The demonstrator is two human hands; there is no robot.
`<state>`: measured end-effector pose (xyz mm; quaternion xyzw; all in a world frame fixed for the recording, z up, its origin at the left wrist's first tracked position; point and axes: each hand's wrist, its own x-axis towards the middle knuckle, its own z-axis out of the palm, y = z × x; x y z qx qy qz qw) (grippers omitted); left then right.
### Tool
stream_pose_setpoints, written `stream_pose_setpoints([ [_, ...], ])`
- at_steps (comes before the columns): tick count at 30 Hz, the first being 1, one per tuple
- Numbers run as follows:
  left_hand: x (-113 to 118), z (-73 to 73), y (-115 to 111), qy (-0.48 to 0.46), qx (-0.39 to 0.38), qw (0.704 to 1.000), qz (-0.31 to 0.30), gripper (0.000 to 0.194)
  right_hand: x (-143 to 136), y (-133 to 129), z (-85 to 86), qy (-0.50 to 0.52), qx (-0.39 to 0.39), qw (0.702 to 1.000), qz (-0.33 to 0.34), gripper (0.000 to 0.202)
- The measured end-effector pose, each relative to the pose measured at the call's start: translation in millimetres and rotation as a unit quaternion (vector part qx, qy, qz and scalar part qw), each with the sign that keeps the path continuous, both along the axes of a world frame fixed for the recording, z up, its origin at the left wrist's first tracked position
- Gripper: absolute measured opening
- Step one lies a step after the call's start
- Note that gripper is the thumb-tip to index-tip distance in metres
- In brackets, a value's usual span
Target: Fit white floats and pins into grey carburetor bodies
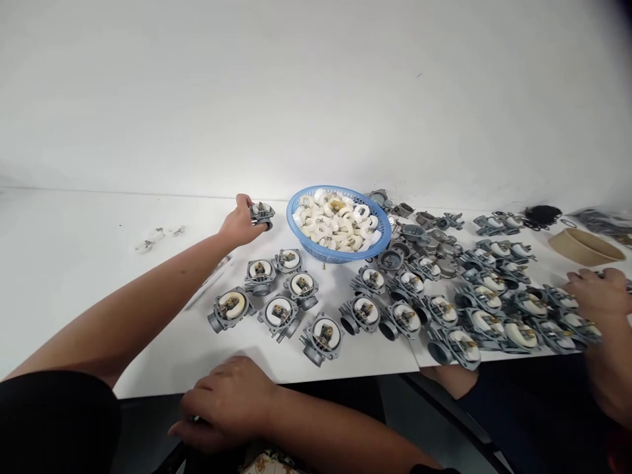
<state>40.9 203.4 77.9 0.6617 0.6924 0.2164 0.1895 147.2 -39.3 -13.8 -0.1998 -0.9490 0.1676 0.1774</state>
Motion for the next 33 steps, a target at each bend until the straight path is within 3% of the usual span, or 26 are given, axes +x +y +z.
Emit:
stream_pose_setpoints([
  [8,12.1,-13.4,16.9,0.082,-0.038,0.992,-0.088,0.056,2.7,-0.2,3.8,0.011,-0.033,0.999,-0.006,0.038],
  [14,25.7,-18.2,21.2,0.098,-0.033,0.990,-0.096,0.056,3.1,-0.1,1.7,0.024,-0.030,0.999,0.006,0.036],
  [26,13.4,-21.0,13.7,0.125,-0.006,0.984,-0.125,0.066,3.8,-2.8,-4.3,0.057,0.051,0.997,-0.003,0.031],
  [33,17.6,-23.2,16.8,0.107,0.005,0.985,-0.132,0.071,4.6,-3.7,-2.2,0.043,0.031,0.998,-0.018,0.027],
])
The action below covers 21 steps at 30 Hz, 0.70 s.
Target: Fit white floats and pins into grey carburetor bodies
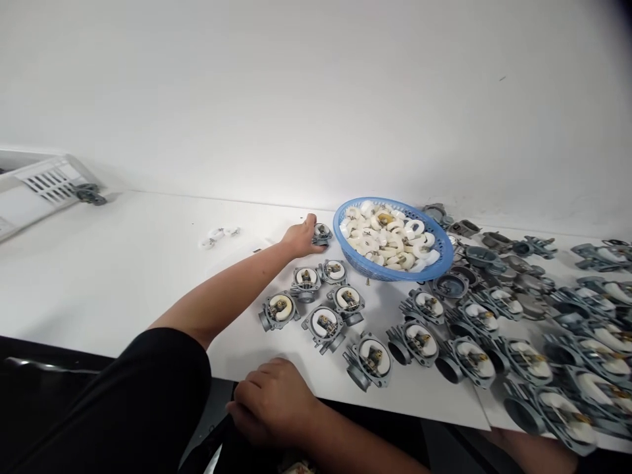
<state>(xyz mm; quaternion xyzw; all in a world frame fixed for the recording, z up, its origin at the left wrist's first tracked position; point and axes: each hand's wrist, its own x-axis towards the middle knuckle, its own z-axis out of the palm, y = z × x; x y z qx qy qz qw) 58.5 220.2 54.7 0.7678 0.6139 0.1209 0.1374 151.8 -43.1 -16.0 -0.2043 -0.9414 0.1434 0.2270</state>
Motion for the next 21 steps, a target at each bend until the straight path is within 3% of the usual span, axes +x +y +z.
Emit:
stream_pose_setpoints([
  [9,-8.6,-5.4,7.2,-0.058,-0.023,0.998,0.025,0.069,0.4,0.8,3.0,-0.045,-0.019,0.999,0.014,0.029],
  [16,-18.6,-1.1,2.0,-0.045,-0.039,0.998,0.018,0.076,1.6,1.6,3.6,-0.036,-0.004,0.999,0.013,0.030],
  [21,-23.1,-0.6,1.7,-0.036,-0.051,0.998,0.014,0.078,1.3,0.2,-1.2,-0.048,0.000,0.998,0.033,0.042],
])
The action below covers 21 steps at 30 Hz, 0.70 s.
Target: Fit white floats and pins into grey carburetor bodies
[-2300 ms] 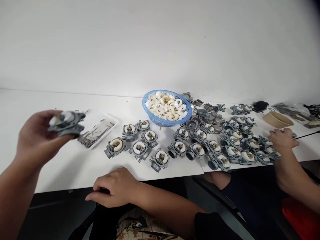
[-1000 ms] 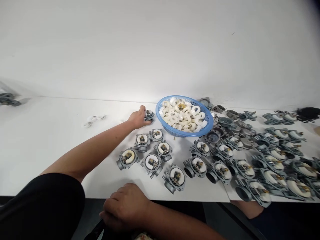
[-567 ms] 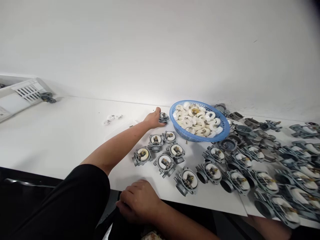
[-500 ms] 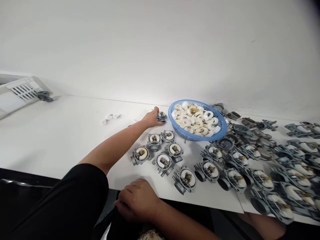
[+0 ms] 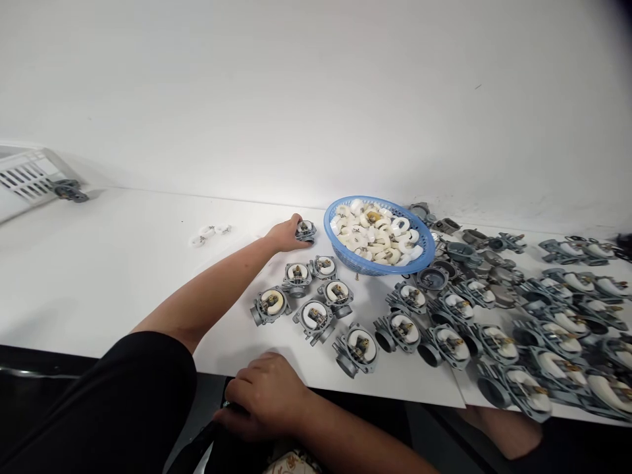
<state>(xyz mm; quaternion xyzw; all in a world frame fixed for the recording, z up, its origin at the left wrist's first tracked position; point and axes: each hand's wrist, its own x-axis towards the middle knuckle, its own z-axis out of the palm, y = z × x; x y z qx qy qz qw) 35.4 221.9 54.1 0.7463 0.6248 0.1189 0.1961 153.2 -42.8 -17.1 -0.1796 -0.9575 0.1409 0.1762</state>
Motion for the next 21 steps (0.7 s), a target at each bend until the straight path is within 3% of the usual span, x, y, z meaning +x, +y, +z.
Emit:
stream_pose_setpoints([
  [12,17.7,3.4,11.8,0.011,-0.028,1.000,0.006,0.082,-1.1,1.6,-2.6,0.002,-0.017,1.000,0.002,0.043],
  [16,19.0,11.5,2.9,0.012,-0.043,0.999,-0.009,0.106,-0.2,2.6,1.5,-0.007,-0.011,1.000,0.002,0.043],
  [19,-8.9,34.7,-8.3,0.009,-0.087,0.996,-0.028,0.129,0.6,2.8,3.9,-0.019,-0.010,1.000,-0.002,0.040],
  [21,-52.6,53.1,-20.9,-0.007,-0.084,0.996,-0.019,0.124,1.9,2.3,4.4,-0.022,-0.013,1.000,0.001,0.038],
])
